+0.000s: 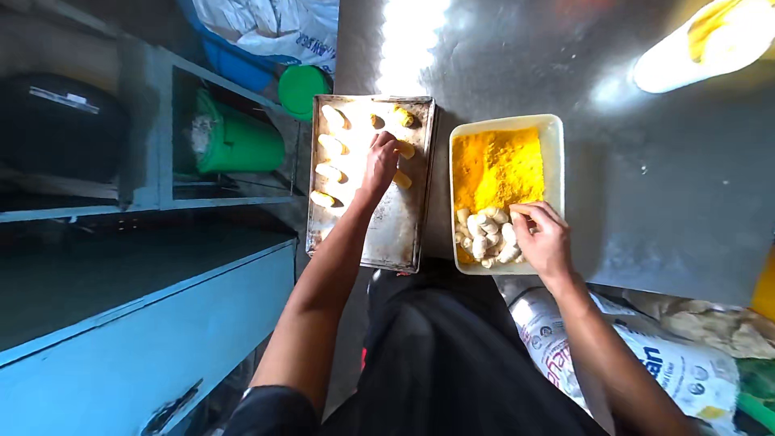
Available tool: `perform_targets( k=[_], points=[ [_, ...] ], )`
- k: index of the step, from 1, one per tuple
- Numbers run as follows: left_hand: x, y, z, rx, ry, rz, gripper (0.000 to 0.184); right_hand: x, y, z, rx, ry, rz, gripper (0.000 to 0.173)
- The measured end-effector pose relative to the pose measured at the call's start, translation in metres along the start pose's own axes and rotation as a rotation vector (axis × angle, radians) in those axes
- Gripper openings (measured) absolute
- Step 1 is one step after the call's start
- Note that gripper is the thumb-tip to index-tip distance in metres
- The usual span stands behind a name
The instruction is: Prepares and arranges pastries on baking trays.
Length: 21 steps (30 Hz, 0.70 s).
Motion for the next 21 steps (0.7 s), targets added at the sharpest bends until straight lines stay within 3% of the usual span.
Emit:
perform_targets(
  k=[8, 12, 14, 18, 21],
  points=[
    [-0.002, 0.0, -0.002, -0.001, 0.053, 0.038, 0.014, -0.015, 0.029, 0.016, -0.06, 0.013, 0.03, 0.021],
    [-0.02, 0.025, -0.003, 0.013, 0.3, 0.037, 0.021, -0.019, 0.032, 0.015, -0.044, 0.012, 0.054, 0.021],
    [-0.028, 0.035, -0.004, -0.019, 0.34, 0.06, 0.023, -0.024, 0.034, 0.014, -0.039, 0.007, 0.059, 0.022],
    [-0.08, 0.038, -0.011, -0.055, 0.221, 0.065, 0.02, -0.033, 0.043, 0.016, -0.054, -0.021, 0.028, 0.021],
    [-0.134, -0.001, -0.031, 0.145, 0.132, -0.019, 0.021, -0.04, 0.038, 0.017, 0.097, -0.08, -0.107, 0.023]
  ],
)
Point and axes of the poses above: each hand's wrist, its own z-axis towards the middle knuckle, its own y-axis out of the back of the hand, x = y × z, the point moved 4 cm from there along z, towards the middle knuckle, and after that the axes turned 6 degrees about -x, right-handed, at the moved point
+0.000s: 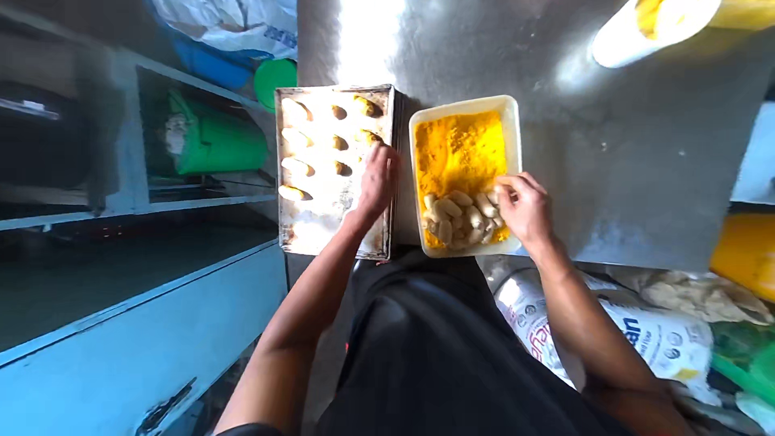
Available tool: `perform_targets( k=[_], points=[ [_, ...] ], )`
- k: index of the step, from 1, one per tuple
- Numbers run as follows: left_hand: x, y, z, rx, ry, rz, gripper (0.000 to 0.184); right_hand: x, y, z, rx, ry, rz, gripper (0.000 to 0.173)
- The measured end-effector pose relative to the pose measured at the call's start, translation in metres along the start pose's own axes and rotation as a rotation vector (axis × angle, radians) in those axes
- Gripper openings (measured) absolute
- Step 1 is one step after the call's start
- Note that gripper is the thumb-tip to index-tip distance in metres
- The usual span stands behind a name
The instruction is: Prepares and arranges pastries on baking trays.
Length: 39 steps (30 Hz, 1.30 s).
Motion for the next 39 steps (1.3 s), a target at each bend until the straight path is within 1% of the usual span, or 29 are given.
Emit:
perform_targets(
  k=[1, 3, 4, 5, 7, 8, 10, 13, 15, 18, 21, 22, 23, 24, 26, 27, 30, 31, 32, 34, 35, 37, 39],
  points=[
    [-0.012, -0.018, -0.009, 0.077, -0.021, 0.021, 0.026, 0.002, -0.004, 0.0, 0.052, -0.004, -0.039, 0.023],
    [-0.034, -0.046, -0.025, 0.15, -0.083, 0.019, 0.037, 0.007, -0.014, -0.001, 0.098, 0.028, -0.071, 0.022],
    [-0.047, -0.053, -0.033, 0.184, -0.136, 0.021, 0.037, 0.007, -0.021, -0.002, 0.106, 0.047, -0.073, 0.022],
    [-0.061, -0.059, -0.042, 0.222, -0.195, 0.034, 0.031, 0.007, -0.029, -0.003, 0.13, 0.056, -0.076, 0.024],
    [-0.077, -0.081, -0.049, 0.297, -0.295, 0.092, 0.02, 0.003, -0.048, -0.004, 0.215, 0.074, -0.08, 0.034],
    [-0.08, -0.092, -0.049, 0.346, -0.323, 0.141, 0.017, 0.0, -0.057, -0.003, 0.254, 0.091, -0.092, 0.038],
    [-0.082, -0.108, -0.054, 0.42, -0.354, 0.261, 0.017, -0.002, -0.066, -0.002, 0.278, 0.121, -0.109, 0.046],
    [-0.085, -0.112, -0.064, 0.403, -0.365, 0.372, 0.023, -0.003, -0.064, 0.0, 0.3, 0.145, -0.126, 0.049],
    [-0.083, -0.117, -0.073, 0.403, -0.327, 0.389, 0.024, -0.002, -0.064, -0.002, 0.303, 0.152, -0.131, 0.048],
    [-0.082, -0.117, -0.078, 0.445, -0.232, 0.359, 0.026, 0.004, -0.069, -0.003, 0.302, 0.206, -0.133, 0.038],
    [-0.086, -0.102, -0.072, 0.471, -0.178, 0.312, 0.027, 0.006, -0.071, -0.004, 0.329, 0.291, -0.122, 0.031],
    [-0.087, -0.094, -0.066, 0.457, -0.171, 0.303, 0.023, 0.003, -0.07, -0.003, 0.342, 0.275, -0.084, 0.03],
    [-0.087, -0.085, -0.057, 0.429, -0.163, 0.301, 0.019, -0.001, -0.068, 0.0, 0.358, 0.215, -0.017, 0.029],
    [-0.087, -0.075, -0.045, 0.397, -0.143, 0.296, 0.02, -0.004, -0.065, 0.007, 0.373, 0.124, 0.071, 0.029],
    [-0.083, -0.063, -0.011, 0.332, -0.077, 0.267, 0.029, -0.008, -0.053, 0.029, 0.384, -0.047, 0.209, 0.033],
    [-0.08, -0.063, 0.009, 0.307, -0.04, 0.245, 0.033, -0.006, -0.047, 0.042, 0.349, -0.081, 0.234, 0.036],
    [-0.062, -0.091, 0.068, 0.255, 0.01, 0.248, 0.027, -0.006, -0.051, 0.102, 0.169, -0.108, 0.144, 0.042],
    [-0.054, -0.107, 0.08, 0.255, 0.039, 0.263, 0.029, -0.01, -0.058, 0.115, 0.112, -0.093, 0.08, 0.043],
    [-0.045, -0.123, 0.083, 0.256, 0.092, 0.26, 0.035, -0.015, -0.067, 0.12, 0.088, -0.077, 0.002, 0.045],
    [-0.038, -0.147, 0.063, 0.238, 0.244, 0.151, 0.055, -0.017, -0.076, 0.102, 0.157, -0.027, -0.078, 0.05],
    [-0.043, -0.149, 0.045, 0.212, 0.297, 0.083, 0.063, -0.01, -0.073, 0.082, 0.198, 0.02, -0.09, 0.051],
    [-0.057, -0.154, 0.008, 0.145, 0.335, -0.056, 0.066, -0.003, -0.081, 0.059, 0.232, 0.035, -0.044, 0.052],
    [-0.059, -0.162, -0.012, 0.136, 0.385, -0.161, 0.066, -0.003, -0.088, 0.05, 0.258, -0.006, 0.082, 0.05]
  ],
)
Point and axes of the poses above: each hand's wrist, its own z-axis towards the middle knuckle, its own y-axis out of the back of the hand, x = y × z, the point moved 4 cm from there along z, towards the middle knuckle, and after that the axes turned 6 degrees about -x, right-handed, at the moved point
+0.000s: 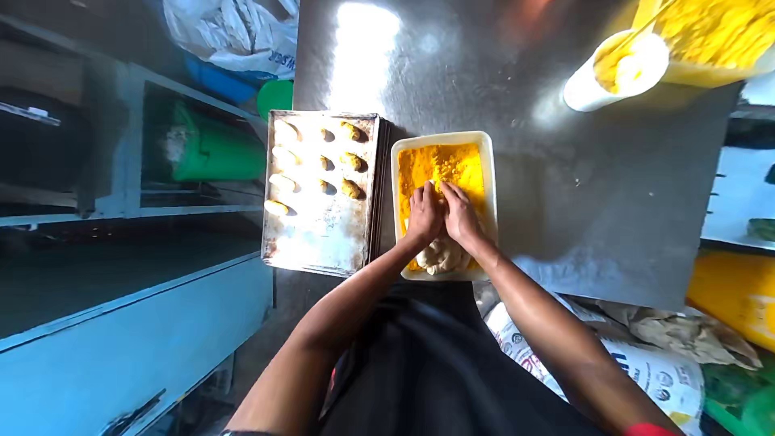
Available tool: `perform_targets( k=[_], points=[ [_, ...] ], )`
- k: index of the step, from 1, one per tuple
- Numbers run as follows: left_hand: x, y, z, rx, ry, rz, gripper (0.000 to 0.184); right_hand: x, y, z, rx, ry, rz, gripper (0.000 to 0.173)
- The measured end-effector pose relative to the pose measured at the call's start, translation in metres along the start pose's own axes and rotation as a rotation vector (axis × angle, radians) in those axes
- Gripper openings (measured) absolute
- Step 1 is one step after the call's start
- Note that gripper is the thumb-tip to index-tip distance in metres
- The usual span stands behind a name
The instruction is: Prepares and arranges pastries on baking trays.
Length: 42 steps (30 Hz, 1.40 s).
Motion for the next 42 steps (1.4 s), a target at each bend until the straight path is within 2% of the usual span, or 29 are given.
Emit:
perform_targets(
  k=[3, 6, 8, 11, 14, 16, 19, 21, 23, 25, 28, 30, 32, 36, 38, 42],
  points=[
    [0.004, 0.007, 0.009, 0.066, 0.067, 0.028, 0.059, -0.015, 0.008, 0.014, 0.023, -0.026, 0.15, 0.053],
    [0.001, 0.019, 0.037, 0.044, -0.022, 0.401, 0.04, -0.034, 0.008, 0.03, -0.049, -0.007, -0.054, 0.046],
    [0.0, 0.019, 0.051, 0.018, -0.042, 0.517, 0.04, -0.02, 0.017, 0.023, -0.072, -0.001, -0.211, 0.045],
    [0.0, 0.016, 0.051, 0.042, 0.026, 0.437, 0.039, -0.008, 0.016, 0.015, -0.02, 0.046, -0.266, 0.049],
    [-0.006, 0.015, 0.038, 0.208, 0.022, 0.391, 0.046, -0.012, 0.023, 0.021, 0.006, -0.012, -0.148, 0.042],
    [-0.006, 0.02, 0.034, 0.278, 0.009, 0.431, 0.042, -0.016, 0.022, 0.031, -0.023, -0.03, -0.104, 0.037],
    [-0.01, 0.029, 0.039, 0.226, -0.021, 0.373, 0.03, -0.02, 0.02, 0.026, -0.022, -0.059, -0.051, 0.043],
    [-0.019, 0.037, 0.046, 0.161, -0.112, 0.335, 0.026, -0.01, 0.027, 0.022, -0.06, -0.056, -0.048, 0.037],
    [-0.009, 0.035, 0.05, 0.198, -0.178, 0.375, 0.02, -0.006, 0.021, 0.021, -0.097, -0.064, -0.089, 0.03],
    [-0.005, 0.036, 0.04, 0.235, -0.201, 0.402, 0.024, -0.012, 0.011, 0.016, -0.103, -0.127, -0.149, 0.035],
    [-0.022, 0.061, 0.027, 0.207, -0.304, 0.4, 0.026, -0.004, 0.009, 0.023, -0.197, -0.184, -0.172, 0.032],
    [-0.014, 0.065, 0.003, 0.26, -0.325, 0.303, 0.025, -0.007, 0.002, 0.001, -0.219, -0.282, -0.15, 0.031],
    [-0.009, 0.087, 0.006, 0.223, -0.406, 0.15, 0.022, 0.016, 0.011, 0.003, -0.346, -0.289, -0.129, 0.033],
    [0.037, 0.151, -0.022, 0.246, -0.519, -0.109, 0.012, 0.084, 0.003, -0.035, -0.532, -0.246, -0.066, 0.03],
    [0.08, 0.199, -0.037, 0.232, -0.511, -0.121, 0.014, 0.13, -0.026, -0.047, -0.489, -0.187, 0.026, 0.031],
    [0.201, 0.293, -0.073, 0.201, -0.369, -0.052, 0.031, 0.217, -0.122, -0.058, -0.287, -0.099, 0.08, 0.029]
  ],
)
Point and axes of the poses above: each hand's wrist, its own z-axis towards the middle knuckle, its own y-axis out of the back of the hand, x = y × z, the point moved 4 cm from there along z, towards the middle knuckle, and after that the axes turned 6 degrees about -x, right-handed, at the moved point
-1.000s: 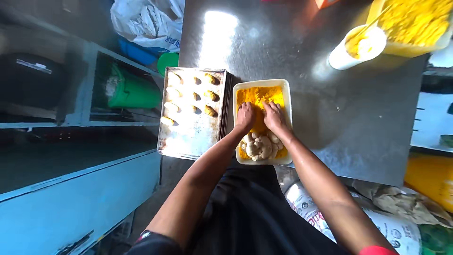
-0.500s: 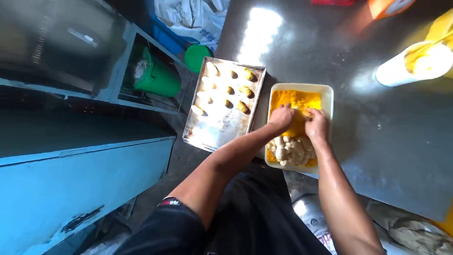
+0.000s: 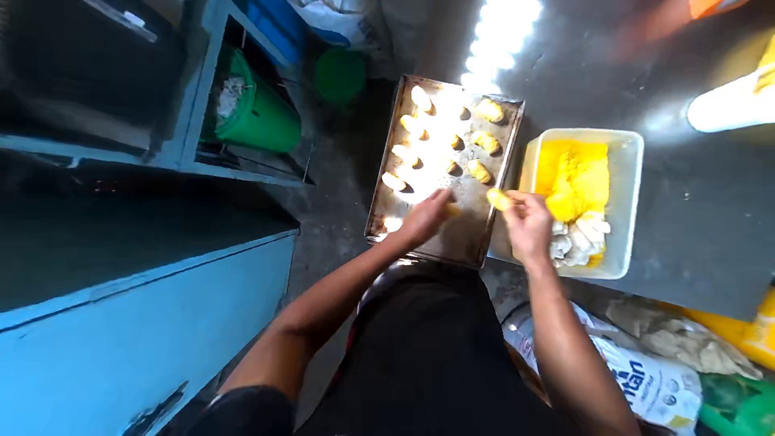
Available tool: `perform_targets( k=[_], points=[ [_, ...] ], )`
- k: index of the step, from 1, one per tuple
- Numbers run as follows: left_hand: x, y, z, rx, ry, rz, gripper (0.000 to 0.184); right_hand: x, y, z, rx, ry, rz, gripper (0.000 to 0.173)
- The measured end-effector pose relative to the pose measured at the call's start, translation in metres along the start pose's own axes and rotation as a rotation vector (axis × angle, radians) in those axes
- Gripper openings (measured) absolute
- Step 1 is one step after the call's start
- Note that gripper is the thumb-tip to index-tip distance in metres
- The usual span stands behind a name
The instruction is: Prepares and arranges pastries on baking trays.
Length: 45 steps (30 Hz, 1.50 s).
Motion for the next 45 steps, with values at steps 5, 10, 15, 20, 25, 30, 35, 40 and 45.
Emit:
perform_targets(
  k=[5, 10, 15, 20, 25, 30, 35, 40, 45],
  points=[
    [0.094, 0.049, -0.063, 0.042, -0.032, 0.074, 0.017, 0.042, -0.094, -0.012, 0.092, 0.069, 0.027, 0.025],
    [0.114, 0.045, -0.08, -0.01, -0.154, 0.502, 0.025, 0.034, -0.119, -0.015, 0.148, 0.103, -0.218, 0.026],
    [0.109, 0.027, -0.09, -0.061, 0.068, 0.431, 0.032, 0.05, -0.125, -0.019, 0.114, 0.176, -0.354, 0.043],
    [0.102, 0.016, -0.084, 0.028, -0.03, 0.428, 0.022, 0.05, -0.146, -0.013, 0.06, 0.251, -0.426, 0.03],
    [0.115, 0.024, -0.08, -0.025, -0.111, 0.32, 0.018, 0.056, -0.148, -0.024, 0.099, 0.286, -0.417, 0.015],
    [0.105, 0.074, -0.052, -0.096, -0.087, 0.33, 0.036, 0.062, -0.132, -0.013, 0.15, 0.224, -0.457, 0.03],
    [0.122, 0.092, 0.011, -0.103, -0.162, 0.417, 0.024, 0.077, -0.138, 0.048, 0.028, 0.208, -0.531, 0.034],
    [0.12, 0.078, 0.019, 0.06, -0.255, 0.374, 0.023, 0.064, -0.153, 0.07, 0.146, 0.169, -0.5, 0.029],
    [0.124, 0.076, 0.01, 0.03, -0.275, 0.294, 0.026, 0.07, -0.139, 0.045, 0.084, 0.165, -0.512, 0.036]
  ],
)
Point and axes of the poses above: each hand's wrist, its own z-axis towards the middle knuckle, its own y-axis out of the back of the hand, x = y × z, the point moved 4 cm from there along z, towards the middle knuckle, and after that the axes turned 6 degrees about -x, right-handed, at the moved point
